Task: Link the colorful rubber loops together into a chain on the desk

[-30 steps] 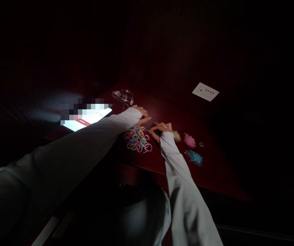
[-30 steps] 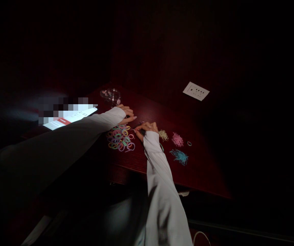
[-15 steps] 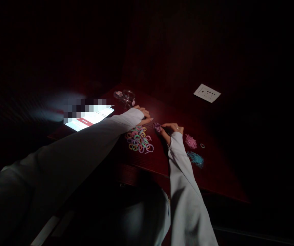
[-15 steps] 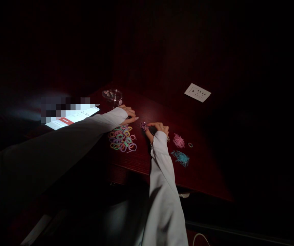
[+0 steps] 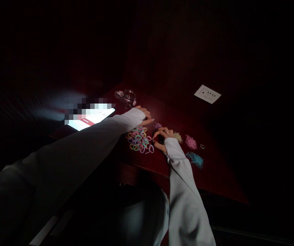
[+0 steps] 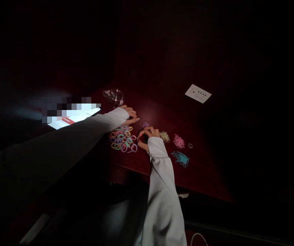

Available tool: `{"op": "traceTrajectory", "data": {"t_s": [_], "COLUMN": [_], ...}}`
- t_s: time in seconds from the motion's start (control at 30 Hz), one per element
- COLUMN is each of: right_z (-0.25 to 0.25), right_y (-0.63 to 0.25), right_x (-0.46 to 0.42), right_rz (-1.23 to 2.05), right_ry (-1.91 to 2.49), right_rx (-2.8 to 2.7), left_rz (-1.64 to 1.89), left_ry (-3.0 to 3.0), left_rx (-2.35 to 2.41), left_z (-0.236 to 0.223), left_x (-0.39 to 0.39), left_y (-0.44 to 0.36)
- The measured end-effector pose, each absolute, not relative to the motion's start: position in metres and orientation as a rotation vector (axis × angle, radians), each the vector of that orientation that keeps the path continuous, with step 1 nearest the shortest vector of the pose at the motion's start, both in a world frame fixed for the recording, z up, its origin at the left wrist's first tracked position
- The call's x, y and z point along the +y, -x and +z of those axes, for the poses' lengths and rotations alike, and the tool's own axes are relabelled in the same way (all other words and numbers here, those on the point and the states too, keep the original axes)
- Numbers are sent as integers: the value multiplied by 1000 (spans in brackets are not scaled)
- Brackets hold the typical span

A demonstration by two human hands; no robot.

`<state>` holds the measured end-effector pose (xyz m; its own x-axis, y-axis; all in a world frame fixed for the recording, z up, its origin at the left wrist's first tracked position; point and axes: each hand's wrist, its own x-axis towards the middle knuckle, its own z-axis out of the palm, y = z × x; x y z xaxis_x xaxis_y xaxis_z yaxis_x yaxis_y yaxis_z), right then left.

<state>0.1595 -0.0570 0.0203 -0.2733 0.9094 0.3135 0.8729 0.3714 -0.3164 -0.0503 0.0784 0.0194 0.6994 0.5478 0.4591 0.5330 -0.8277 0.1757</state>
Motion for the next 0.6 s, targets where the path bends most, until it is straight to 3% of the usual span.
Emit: {"op": "traceTrajectory", "data": {"t_s": [0.4, 0.6], "right_z": [11, 14], "right_y": [-164, -167], "right_x": [-46, -41], "right_rz": [82, -85], "right_ry": [1440, 1503], "right_rx": [-2161, -2032], "left_rz": [837, 805], "left_ry": [-2864, -2874], "left_rx": [899, 906], "left_z": [15, 19], "left_x": [81, 78], "left_y": [51, 52]}}
